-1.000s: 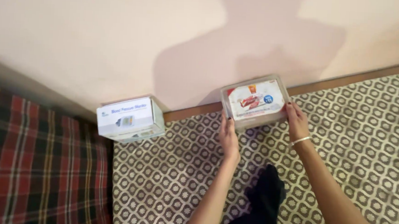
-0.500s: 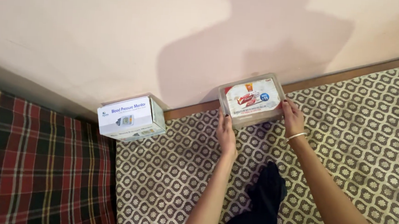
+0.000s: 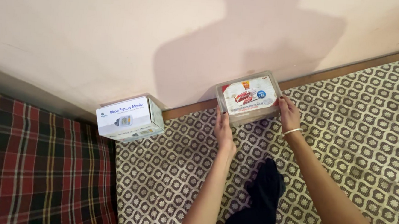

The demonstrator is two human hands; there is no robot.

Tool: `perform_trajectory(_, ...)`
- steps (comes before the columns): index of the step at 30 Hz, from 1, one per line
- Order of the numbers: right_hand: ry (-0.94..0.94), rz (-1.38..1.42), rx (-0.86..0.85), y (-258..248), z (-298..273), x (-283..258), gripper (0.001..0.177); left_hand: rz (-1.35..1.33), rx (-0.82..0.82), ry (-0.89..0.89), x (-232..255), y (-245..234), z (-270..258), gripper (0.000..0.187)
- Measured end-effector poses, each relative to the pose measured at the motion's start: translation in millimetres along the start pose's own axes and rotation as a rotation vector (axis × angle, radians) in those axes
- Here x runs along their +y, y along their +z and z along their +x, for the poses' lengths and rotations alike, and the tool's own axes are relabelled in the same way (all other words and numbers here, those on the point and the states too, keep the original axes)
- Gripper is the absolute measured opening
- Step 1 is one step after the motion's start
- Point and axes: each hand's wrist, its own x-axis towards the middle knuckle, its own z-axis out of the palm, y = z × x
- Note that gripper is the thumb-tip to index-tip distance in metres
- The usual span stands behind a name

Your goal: The person picks up various items from a cluttered side table, wipes each one with a dark cloth, and places them on a nearby bed. Items handled include a plastic container, a yellow box, a clear jar, a blue bottle, a blue tin, and a red shaker.

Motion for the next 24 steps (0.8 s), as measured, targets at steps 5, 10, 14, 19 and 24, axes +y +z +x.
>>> perform_trajectory(5,0.016,-0.02,-0.002,0,-5,-13,0.046,0.012,-0.015,-0.074,6,0,-1,0.061)
perform_trajectory(10,0.024,-0.026,0.004,2,-5,-11,0.046,0.028,-0.031,-0.08,2,-5,5,0.062)
perform_trajectory(14,0.002,0.005,0.007,2,-2,-7,0.044,-0.027,-0.038,-0.046,-11,-8,14,0.062)
perform_trajectory(19,0.004,0.003,-0.008,1,-4,-5,0.042,-0.02,-0.001,-0.108,-9,-9,13,0.063)
perform_trajectory(24,0.054,0.014,0.035,-1,0,-11,0.041,-0.053,-0.025,-0.063,-15,-7,14,0.063)
